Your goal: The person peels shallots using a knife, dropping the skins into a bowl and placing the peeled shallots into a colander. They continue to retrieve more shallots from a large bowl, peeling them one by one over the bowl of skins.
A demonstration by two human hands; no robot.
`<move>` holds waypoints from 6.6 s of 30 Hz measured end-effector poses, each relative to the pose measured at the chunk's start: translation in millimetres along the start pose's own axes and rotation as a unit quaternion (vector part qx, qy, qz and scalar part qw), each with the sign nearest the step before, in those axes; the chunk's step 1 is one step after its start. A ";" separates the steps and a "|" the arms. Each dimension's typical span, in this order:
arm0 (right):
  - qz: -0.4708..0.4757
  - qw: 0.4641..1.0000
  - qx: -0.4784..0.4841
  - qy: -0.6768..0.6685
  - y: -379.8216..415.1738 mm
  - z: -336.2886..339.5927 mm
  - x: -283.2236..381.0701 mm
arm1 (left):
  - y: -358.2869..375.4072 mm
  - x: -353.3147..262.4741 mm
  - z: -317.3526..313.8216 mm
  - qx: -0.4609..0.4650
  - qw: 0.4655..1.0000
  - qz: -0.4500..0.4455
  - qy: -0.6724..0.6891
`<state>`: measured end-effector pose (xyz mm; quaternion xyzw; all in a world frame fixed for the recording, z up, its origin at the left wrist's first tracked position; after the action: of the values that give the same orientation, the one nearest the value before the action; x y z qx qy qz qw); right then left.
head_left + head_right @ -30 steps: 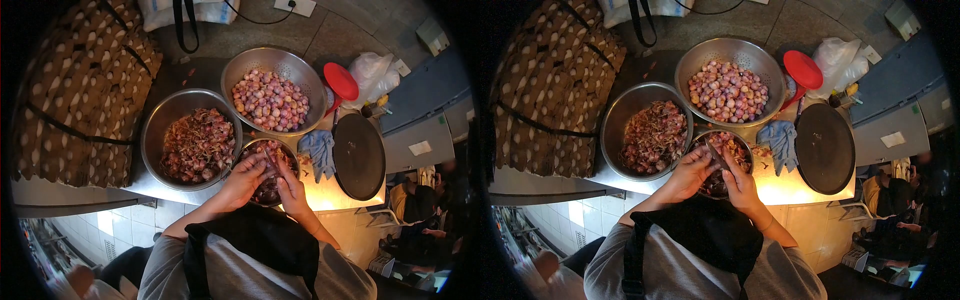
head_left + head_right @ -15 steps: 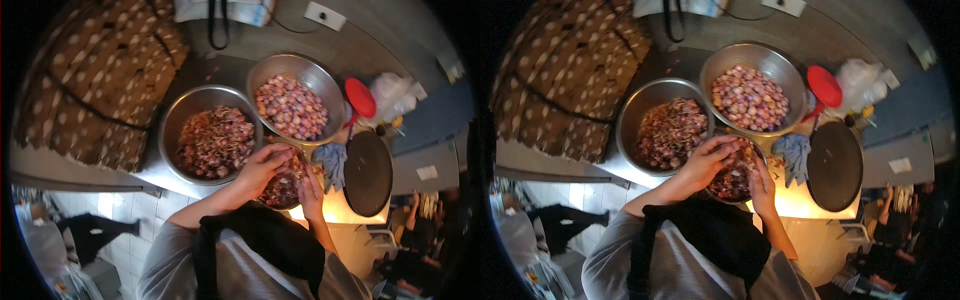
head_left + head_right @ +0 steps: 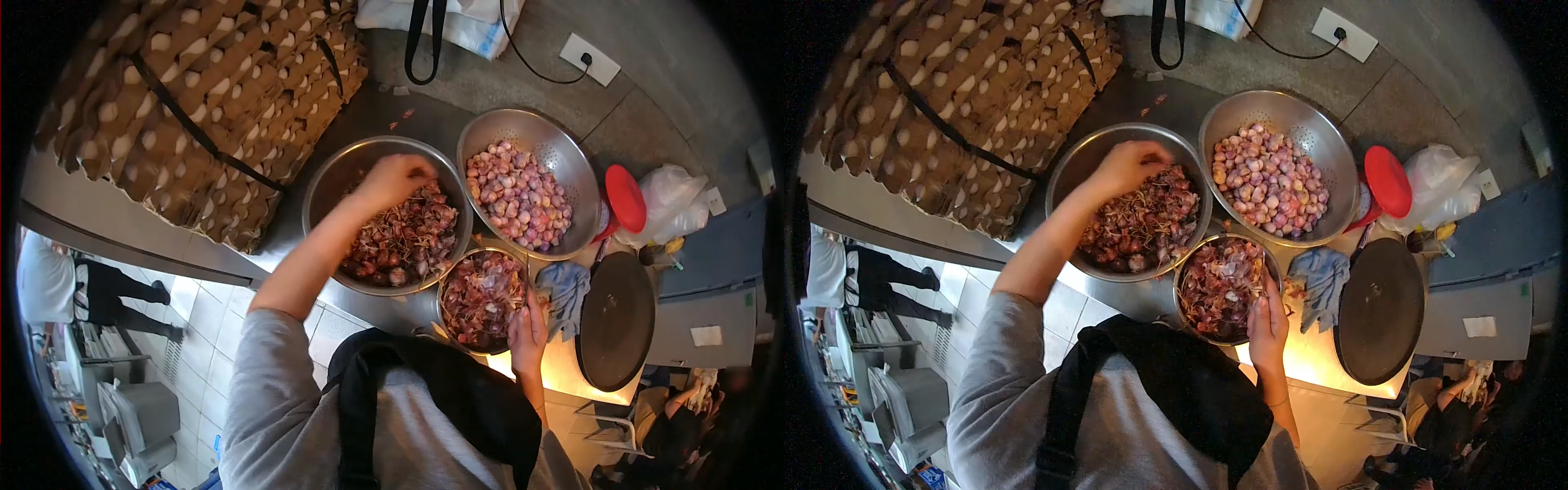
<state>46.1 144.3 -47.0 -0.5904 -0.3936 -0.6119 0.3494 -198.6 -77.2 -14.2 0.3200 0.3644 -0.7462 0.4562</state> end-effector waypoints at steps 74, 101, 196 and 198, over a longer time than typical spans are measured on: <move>-0.136 0.968 0.062 -0.201 8.4 -25.6 18.4 | 135.3 -92.0 -125.6 0.062 0.827 0.234 0.508; 0.036 0.995 0.086 0.035 19.1 -22.0 24.9 | 139.7 -95.6 -115.5 0.043 0.784 0.265 0.560; -0.049 0.996 0.042 -0.065 11.6 -8.7 21.0 | 134.2 -100.8 -115.8 0.047 0.796 0.226 0.559; -0.044 0.995 0.047 -0.073 13.4 -10.9 22.8 | 135.1 -98.3 -116.7 0.049 0.791 0.235 0.563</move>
<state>51.7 129.4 -23.2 -0.5987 -0.4716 -0.5629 0.3199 -21.0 21.4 -30.4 0.7810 0.4333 -0.3205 0.3155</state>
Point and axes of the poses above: each hand's wrist, its own y-axis away from the middle knuckle, its own z-axis out of the back of the hand, x = y × z, the point moved 8 cm from there along -y, towards the middle knuckle, and after that the axes turned 11 degrees about -x, right-handed, at the moved point
